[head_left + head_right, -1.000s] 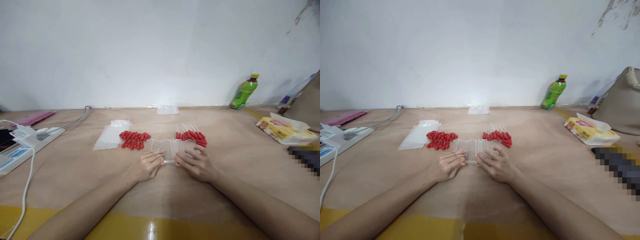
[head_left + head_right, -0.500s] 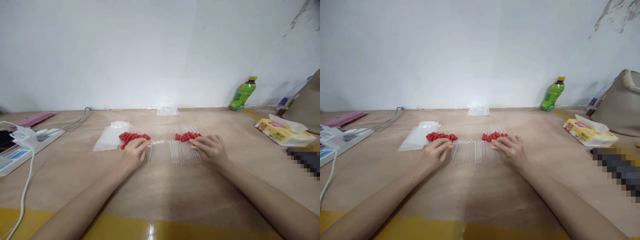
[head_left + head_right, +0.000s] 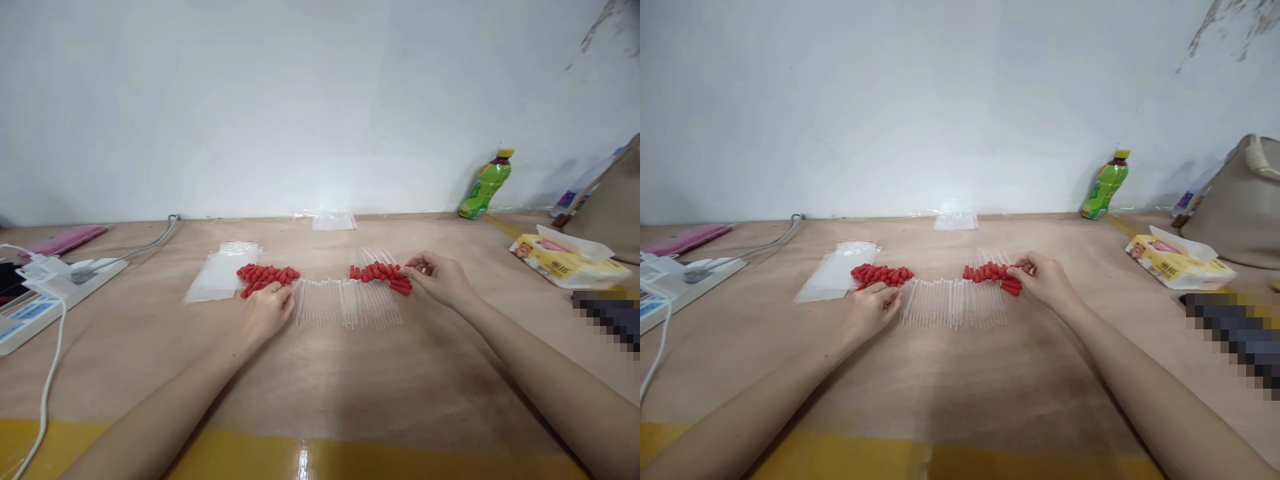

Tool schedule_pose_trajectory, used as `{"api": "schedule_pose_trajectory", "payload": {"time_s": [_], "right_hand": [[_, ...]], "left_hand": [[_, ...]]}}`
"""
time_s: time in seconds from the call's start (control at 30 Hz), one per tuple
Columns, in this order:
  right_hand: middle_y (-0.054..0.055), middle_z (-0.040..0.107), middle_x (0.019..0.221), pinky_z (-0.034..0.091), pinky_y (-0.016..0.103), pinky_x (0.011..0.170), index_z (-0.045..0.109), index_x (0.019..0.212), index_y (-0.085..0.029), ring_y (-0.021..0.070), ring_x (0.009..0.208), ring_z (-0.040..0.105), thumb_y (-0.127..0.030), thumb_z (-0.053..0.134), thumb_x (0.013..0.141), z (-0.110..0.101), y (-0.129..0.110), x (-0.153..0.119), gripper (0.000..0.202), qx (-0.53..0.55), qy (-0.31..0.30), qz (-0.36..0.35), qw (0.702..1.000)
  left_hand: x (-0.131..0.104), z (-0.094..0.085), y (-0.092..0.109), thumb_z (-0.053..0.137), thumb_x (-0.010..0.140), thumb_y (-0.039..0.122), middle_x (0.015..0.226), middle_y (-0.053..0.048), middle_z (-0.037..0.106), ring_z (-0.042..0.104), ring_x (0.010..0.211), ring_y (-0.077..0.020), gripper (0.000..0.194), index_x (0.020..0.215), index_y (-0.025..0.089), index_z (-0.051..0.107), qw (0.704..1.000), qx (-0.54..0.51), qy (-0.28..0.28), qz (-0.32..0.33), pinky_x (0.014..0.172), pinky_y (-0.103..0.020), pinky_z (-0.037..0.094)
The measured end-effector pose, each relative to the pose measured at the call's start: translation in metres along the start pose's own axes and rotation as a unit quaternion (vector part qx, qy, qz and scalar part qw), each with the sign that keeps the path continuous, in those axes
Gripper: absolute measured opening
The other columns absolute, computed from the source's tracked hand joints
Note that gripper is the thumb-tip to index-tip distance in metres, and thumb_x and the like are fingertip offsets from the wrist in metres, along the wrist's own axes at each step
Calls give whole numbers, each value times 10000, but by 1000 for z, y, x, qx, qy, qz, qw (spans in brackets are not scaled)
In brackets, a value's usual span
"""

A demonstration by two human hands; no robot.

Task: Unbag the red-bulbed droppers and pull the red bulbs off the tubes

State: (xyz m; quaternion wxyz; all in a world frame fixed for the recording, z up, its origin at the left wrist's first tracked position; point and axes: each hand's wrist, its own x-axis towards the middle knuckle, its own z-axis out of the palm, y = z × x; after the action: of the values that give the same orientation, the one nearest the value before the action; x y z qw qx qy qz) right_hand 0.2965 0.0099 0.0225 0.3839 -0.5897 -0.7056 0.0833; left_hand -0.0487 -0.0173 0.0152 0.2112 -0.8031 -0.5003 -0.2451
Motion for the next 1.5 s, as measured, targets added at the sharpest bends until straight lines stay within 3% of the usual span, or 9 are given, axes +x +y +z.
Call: {"api": "schedule_pose_trajectory", "payload": {"time_s": [0.13,0.27,0.6,0.8,0.9,1.0,1.17,1.3,1.5], "right_hand": [[22,633,638,374,232,473,634,755,-177,117,499,506,-417,544,710,2,-2,0,260,-4,-39,11,999],[11,627,609,373,231,469,646,747,-182,114,484,502,-362,513,723,10,0,-3,225,-8,-78,-13,997],[30,623,705,392,249,529,681,757,-194,115,527,500,-394,520,752,16,12,-2,258,-27,-48,-59,997],[28,617,620,354,240,476,667,746,-166,123,503,498,-433,534,716,15,22,5,301,9,22,99,995],[35,639,658,371,240,501,665,800,-167,146,562,546,-449,535,704,19,34,9,325,4,27,167,986],[51,668,747,397,258,552,681,861,-180,184,671,592,-472,508,717,23,42,14,368,-11,7,196,981],[64,671,709,384,278,540,707,768,-198,222,685,601,-511,561,656,28,37,19,362,-39,-18,219,975],[71,661,670,355,275,487,700,684,-208,222,633,588,-515,591,614,30,31,20,333,-55,-20,241,969],[76,649,612,342,269,455,703,680,-189,219,593,585,-523,562,640,33,32,20,364,-36,4,264,964]], "left_hand": [[-1,0,7,430,792,199,583,-17,586,537,497,-136,214,821,168,639,997,-59,-38,-13,457,-221,341],[-3,1,11,450,817,268,577,-13,574,526,479,-130,202,814,168,625,993,-113,-40,-11,471,-225,372],[-1,-7,10,545,781,347,659,-14,583,531,520,-109,271,936,149,645,974,-193,-118,-13,505,-221,421],[8,-25,-6,562,767,435,664,-8,578,552,594,-129,376,1039,182,622,962,-213,-167,46,550,-230,446],[13,-31,-20,608,718,487,955,-73,585,569,877,-197,536,1175,213,542,954,-203,-190,109,719,-289,487],[13,-31,-29,630,685,525,1277,-129,444,440,1161,-279,712,1295,230,411,948,-187,-204,160,910,-385,427],[4,-20,-22,569,691,608,1393,-188,302,310,1276,-319,874,1376,170,249,943,-155,-246,165,973,-427,376],[0,-11,-15,538,724,600,1404,-212,262,269,1294,-319,859,1375,125,241,940,-156,-249,170,995,-441,349],[2,-11,-18,493,824,442,1414,-152,278,298,1285,-299,630,1363,189,285,944,-157,-236,171,997,-450,354]]}}
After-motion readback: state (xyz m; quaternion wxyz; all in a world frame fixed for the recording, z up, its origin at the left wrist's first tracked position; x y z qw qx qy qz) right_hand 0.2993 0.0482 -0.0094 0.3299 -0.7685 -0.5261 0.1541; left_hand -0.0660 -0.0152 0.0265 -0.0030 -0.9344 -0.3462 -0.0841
